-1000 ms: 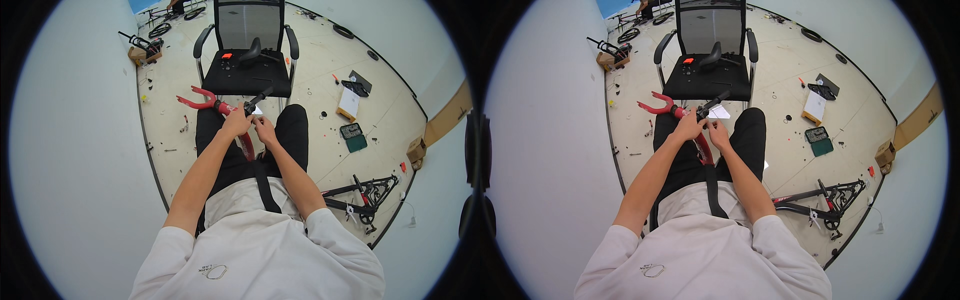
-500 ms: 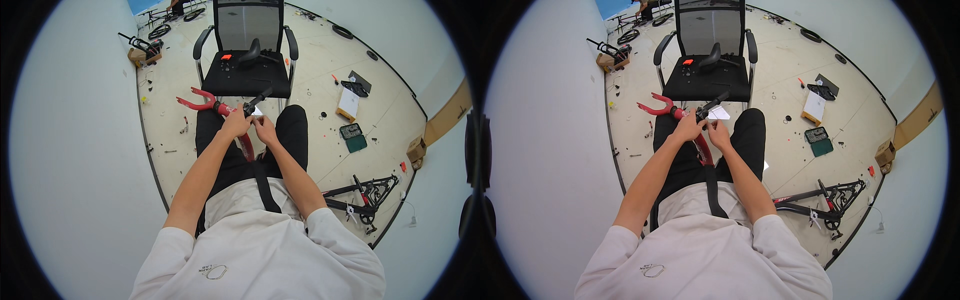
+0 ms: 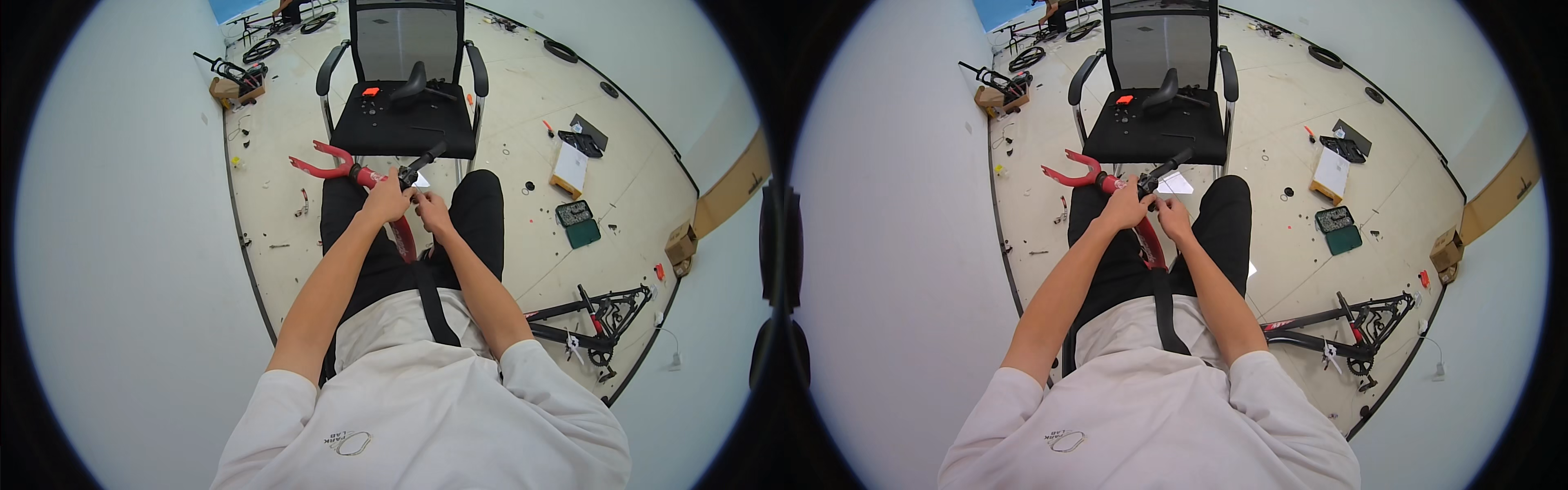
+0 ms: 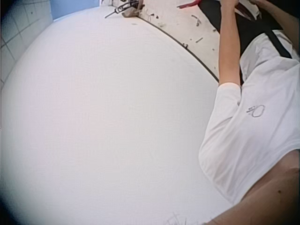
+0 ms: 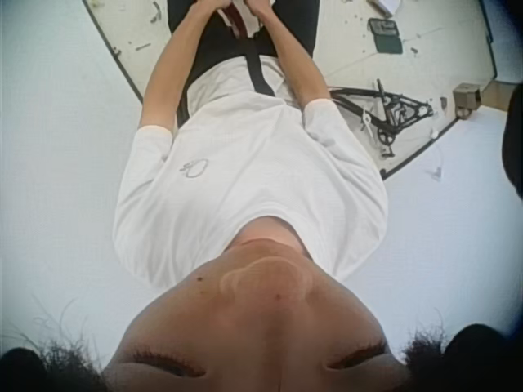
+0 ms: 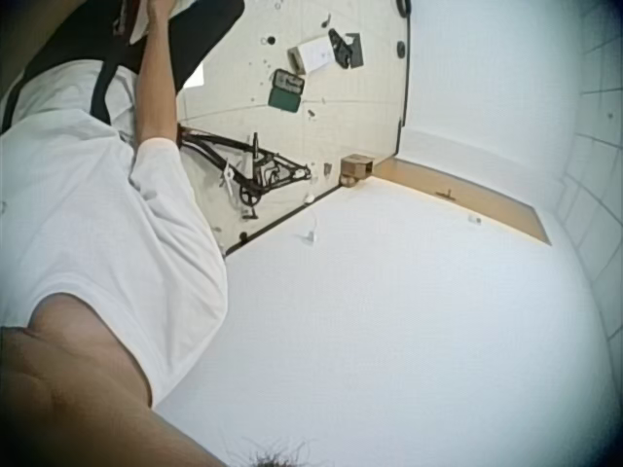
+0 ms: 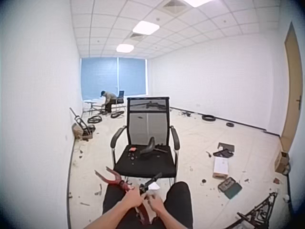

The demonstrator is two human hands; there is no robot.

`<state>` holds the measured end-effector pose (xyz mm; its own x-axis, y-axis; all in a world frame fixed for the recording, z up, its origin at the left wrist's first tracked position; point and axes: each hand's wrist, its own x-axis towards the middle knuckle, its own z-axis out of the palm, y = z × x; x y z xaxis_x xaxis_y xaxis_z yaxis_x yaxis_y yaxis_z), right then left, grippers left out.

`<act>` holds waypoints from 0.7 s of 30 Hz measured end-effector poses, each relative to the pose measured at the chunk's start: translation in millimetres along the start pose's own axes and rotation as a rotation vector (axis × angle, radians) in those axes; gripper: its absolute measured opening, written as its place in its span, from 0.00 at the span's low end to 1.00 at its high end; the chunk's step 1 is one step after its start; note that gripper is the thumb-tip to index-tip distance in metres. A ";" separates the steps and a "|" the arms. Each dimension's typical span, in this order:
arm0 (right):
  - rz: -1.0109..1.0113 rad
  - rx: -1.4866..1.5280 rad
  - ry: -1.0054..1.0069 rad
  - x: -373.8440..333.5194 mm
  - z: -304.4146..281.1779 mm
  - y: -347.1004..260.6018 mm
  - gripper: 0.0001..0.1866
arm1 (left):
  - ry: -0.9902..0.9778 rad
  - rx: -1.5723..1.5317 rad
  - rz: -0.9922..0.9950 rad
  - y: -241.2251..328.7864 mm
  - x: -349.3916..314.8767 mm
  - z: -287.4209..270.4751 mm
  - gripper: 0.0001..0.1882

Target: The person sits on a chair and assembles a red bicycle fork with a black handlebar stem. They insert and tighten small fasteners into the stem using their hands and a small tool, then rotate the fork to adjust and secure the assembly.

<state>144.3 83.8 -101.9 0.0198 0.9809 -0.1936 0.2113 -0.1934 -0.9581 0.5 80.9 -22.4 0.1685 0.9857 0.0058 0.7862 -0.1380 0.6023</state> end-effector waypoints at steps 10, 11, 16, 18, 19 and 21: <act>-0.365 -0.242 0.159 -9.0 10.9 11.5 0.17 | 0.022 -0.017 0.000 -1.7 -1.8 1.8 0.28; -0.370 -0.229 0.180 -9.0 11.3 11.3 0.16 | 0.024 -0.019 0.004 -1.2 -1.1 1.5 0.28; -0.392 -0.151 0.244 -11.2 14.3 13.8 0.14 | 0.023 -0.008 0.005 -0.8 -1.5 1.6 0.28; -0.360 -0.079 0.263 -10.3 13.3 15.4 0.14 | 0.012 -0.003 0.002 2.8 -2.7 -1.2 0.28; -0.317 -0.049 0.241 -7.4 12.9 15.1 0.14 | 0.016 -0.006 0.004 2.2 -2.2 -1.7 0.28; -0.226 0.007 0.195 -0.5 10.1 15.5 0.14 | 0.022 -0.014 0.005 0.9 -2.2 -0.4 0.28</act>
<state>137.8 80.1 -118.8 0.1602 0.9847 0.0684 0.2252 0.0310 -0.9738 0.5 78.6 -21.5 0.1593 0.9869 0.0259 0.7772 -0.1415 0.6132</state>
